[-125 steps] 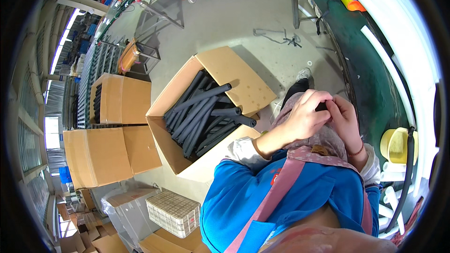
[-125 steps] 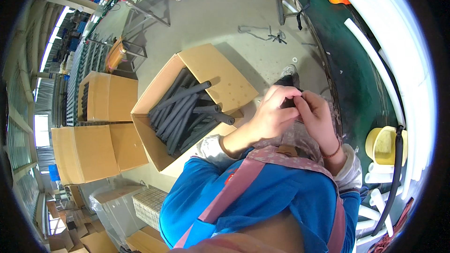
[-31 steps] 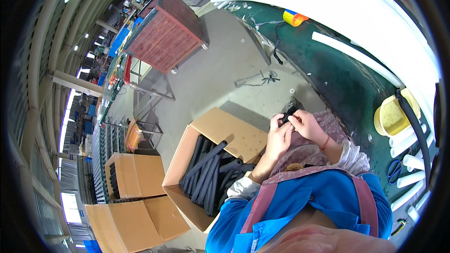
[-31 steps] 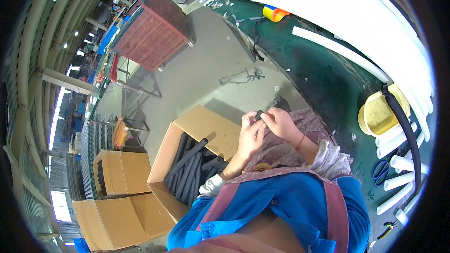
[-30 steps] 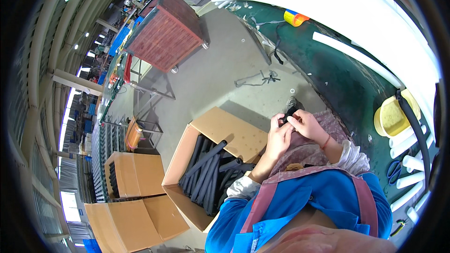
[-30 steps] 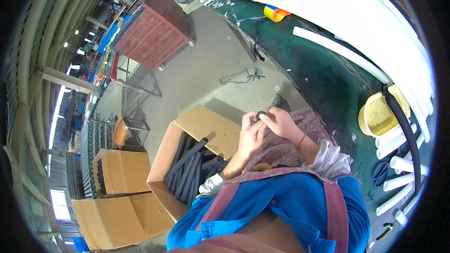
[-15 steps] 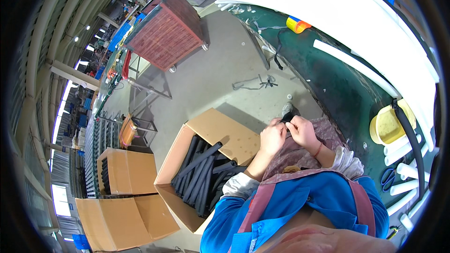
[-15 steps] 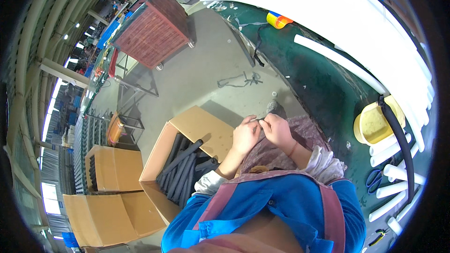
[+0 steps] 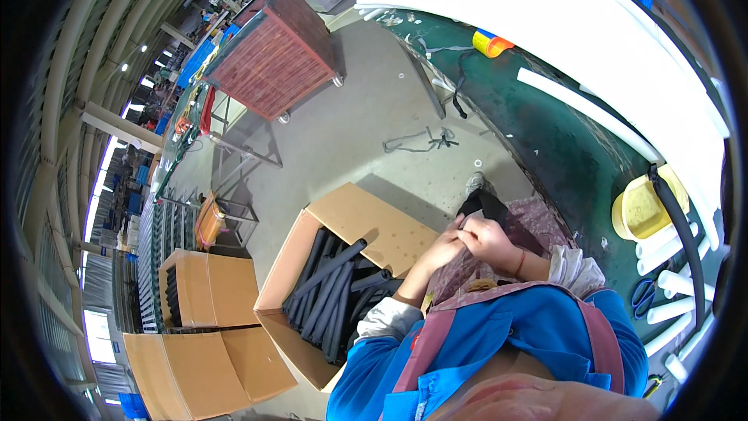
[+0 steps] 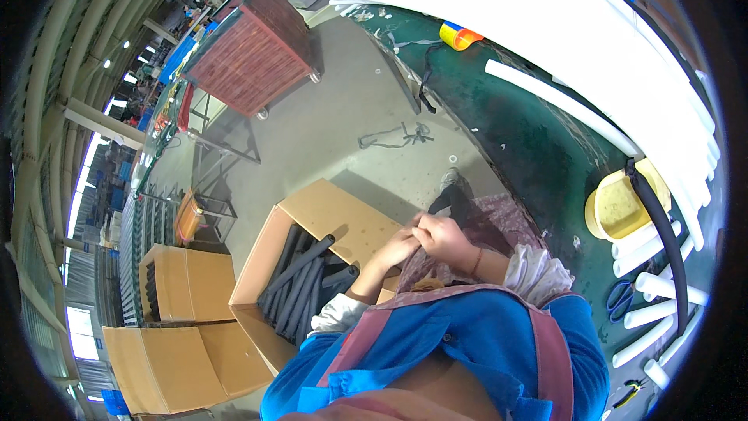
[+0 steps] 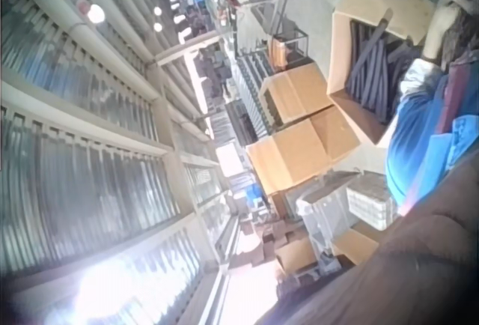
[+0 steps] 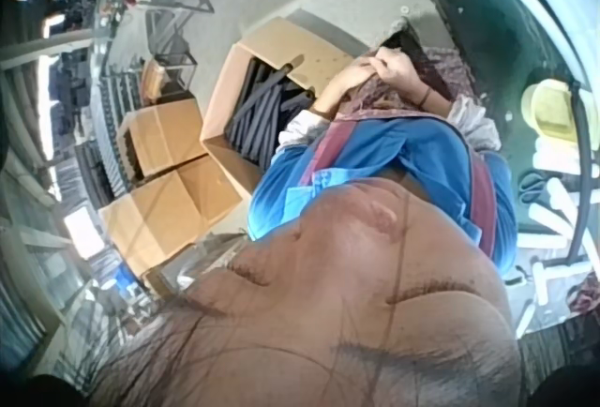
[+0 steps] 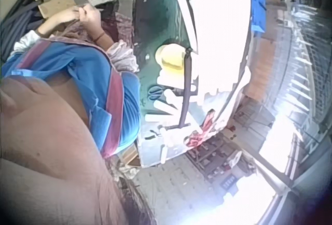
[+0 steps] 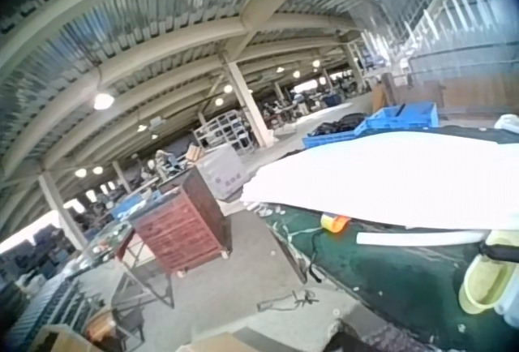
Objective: The person repeatedly inserts white foam rods into black fabric sleeves, ties the sleeve ends with string, and places the finished units into a cardboard box. The process is repeated multiple times in a factory setting.
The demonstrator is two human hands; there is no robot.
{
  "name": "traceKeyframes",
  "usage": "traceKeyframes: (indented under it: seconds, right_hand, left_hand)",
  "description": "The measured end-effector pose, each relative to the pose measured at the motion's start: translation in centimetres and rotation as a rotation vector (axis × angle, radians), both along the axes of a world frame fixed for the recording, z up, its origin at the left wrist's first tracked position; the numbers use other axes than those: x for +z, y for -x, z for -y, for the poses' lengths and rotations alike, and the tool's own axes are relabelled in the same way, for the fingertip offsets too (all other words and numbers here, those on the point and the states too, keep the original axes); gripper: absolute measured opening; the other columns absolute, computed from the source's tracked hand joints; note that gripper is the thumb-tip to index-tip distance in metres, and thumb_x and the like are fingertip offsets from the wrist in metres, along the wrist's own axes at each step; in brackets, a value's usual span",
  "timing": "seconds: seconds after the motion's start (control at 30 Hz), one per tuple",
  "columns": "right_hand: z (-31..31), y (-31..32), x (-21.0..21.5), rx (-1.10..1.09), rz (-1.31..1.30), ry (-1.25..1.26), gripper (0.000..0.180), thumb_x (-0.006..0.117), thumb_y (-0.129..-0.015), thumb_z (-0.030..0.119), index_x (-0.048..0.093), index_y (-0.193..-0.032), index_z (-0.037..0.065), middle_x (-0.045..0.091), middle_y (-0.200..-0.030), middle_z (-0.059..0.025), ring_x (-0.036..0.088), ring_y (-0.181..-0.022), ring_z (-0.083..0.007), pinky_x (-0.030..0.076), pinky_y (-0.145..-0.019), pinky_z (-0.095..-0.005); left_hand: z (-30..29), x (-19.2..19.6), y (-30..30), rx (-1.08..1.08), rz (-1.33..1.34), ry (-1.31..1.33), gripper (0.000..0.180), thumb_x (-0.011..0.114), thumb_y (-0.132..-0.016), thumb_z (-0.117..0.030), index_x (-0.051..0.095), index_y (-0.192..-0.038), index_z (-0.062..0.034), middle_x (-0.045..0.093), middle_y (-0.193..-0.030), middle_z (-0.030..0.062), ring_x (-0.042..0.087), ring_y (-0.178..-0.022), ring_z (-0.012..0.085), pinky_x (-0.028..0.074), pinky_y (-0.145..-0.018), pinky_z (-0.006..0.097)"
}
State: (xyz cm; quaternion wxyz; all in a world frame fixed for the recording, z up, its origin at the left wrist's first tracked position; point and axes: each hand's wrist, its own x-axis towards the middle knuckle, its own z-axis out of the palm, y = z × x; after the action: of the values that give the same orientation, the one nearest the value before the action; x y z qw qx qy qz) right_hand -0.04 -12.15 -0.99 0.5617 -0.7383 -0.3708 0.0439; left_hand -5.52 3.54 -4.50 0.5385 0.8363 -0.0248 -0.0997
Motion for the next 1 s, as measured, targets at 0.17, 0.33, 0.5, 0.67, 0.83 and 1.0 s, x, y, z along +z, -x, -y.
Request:
traceKeyframes:
  seconds: [0.17,0.33,0.5,0.67,0.83,1.0]
  right_hand:
    - [-0.5,0.8,-1.2,0.04,0.112,0.071,0.021,0.061,-0.08,0.017,0.05,-0.067,0.003,0.055,-0.062,-0.0192,0.057,-0.06,-0.0384,0.045,-0.052,-0.046]
    - [-1.0,1.9,-1.4,-0.035,0.235,0.125,0.023,0.06,-0.079,0.019,0.049,-0.067,0.003,0.054,-0.062,-0.0182,0.056,-0.058,-0.0373,0.043,-0.05,-0.0471]
    - [-0.8,2.2,-1.8,0.05,0.096,0.017,0.023,0.058,-0.079,0.018,0.049,-0.066,0.002,0.056,-0.065,-0.0178,0.056,-0.059,-0.0367,0.044,-0.052,-0.0449]
    - [-0.5,2.3,-2.9,0.287,-0.184,0.104,0.023,0.058,-0.079,0.021,0.057,-0.069,0.0,0.06,-0.069,-0.0185,0.059,-0.066,-0.0355,0.047,-0.06,-0.0417]
    - [-0.4,-0.8,-5.3,0.284,-0.157,0.23,0.021,0.055,-0.08,0.022,0.065,-0.081,0.003,0.065,-0.083,-0.0173,0.063,-0.08,-0.0328,0.05,-0.071,-0.0393]
    - [1.1,-1.9,-5.0,0.648,-0.115,0.701,0.021,0.051,-0.08,0.021,0.068,-0.088,0.011,0.067,-0.087,-0.0137,0.063,-0.085,-0.0309,0.05,-0.075,-0.0413]
  left_hand:
    - [-0.6,2.8,2.6,0.231,-0.518,0.385,0.025,0.049,-0.085,-0.015,0.064,-0.096,0.0016,0.066,-0.076,0.0069,0.055,-0.066,0.0119,0.042,-0.058,0.027]
    - [-0.4,0.2,3.4,-0.046,-0.09,-0.029,0.018,0.054,-0.078,0.002,0.066,-0.092,-0.0007,0.067,-0.083,0.0083,0.058,-0.078,0.0129,0.047,-0.072,0.03]
    - [0.0,-2.2,3.1,-0.128,-0.027,0.045,0.029,0.053,-0.072,0.001,0.061,-0.099,0.0001,0.063,-0.099,0.0174,0.059,-0.091,0.0269,0.048,-0.077,0.036]
    - [0.5,2.0,2.8,-0.379,-0.409,-0.095,0.038,0.052,-0.07,0.001,0.057,-0.107,0.0013,0.062,-0.102,0.016,0.056,-0.093,0.0246,0.048,-0.078,0.037]
    - [-1.3,-0.5,4.2,-0.268,-0.469,0.171,0.041,0.049,-0.076,-0.001,0.056,-0.117,-0.001,0.061,-0.099,0.0037,0.053,-0.091,0.0138,0.045,-0.079,0.031]
    - [-2.3,-2.6,6.4,-0.195,-0.307,0.321,0.052,0.05,-0.074,0.005,0.052,-0.126,-0.0001,0.059,-0.117,0.0053,0.05,-0.109,0.0135,0.039,-0.094,0.026]
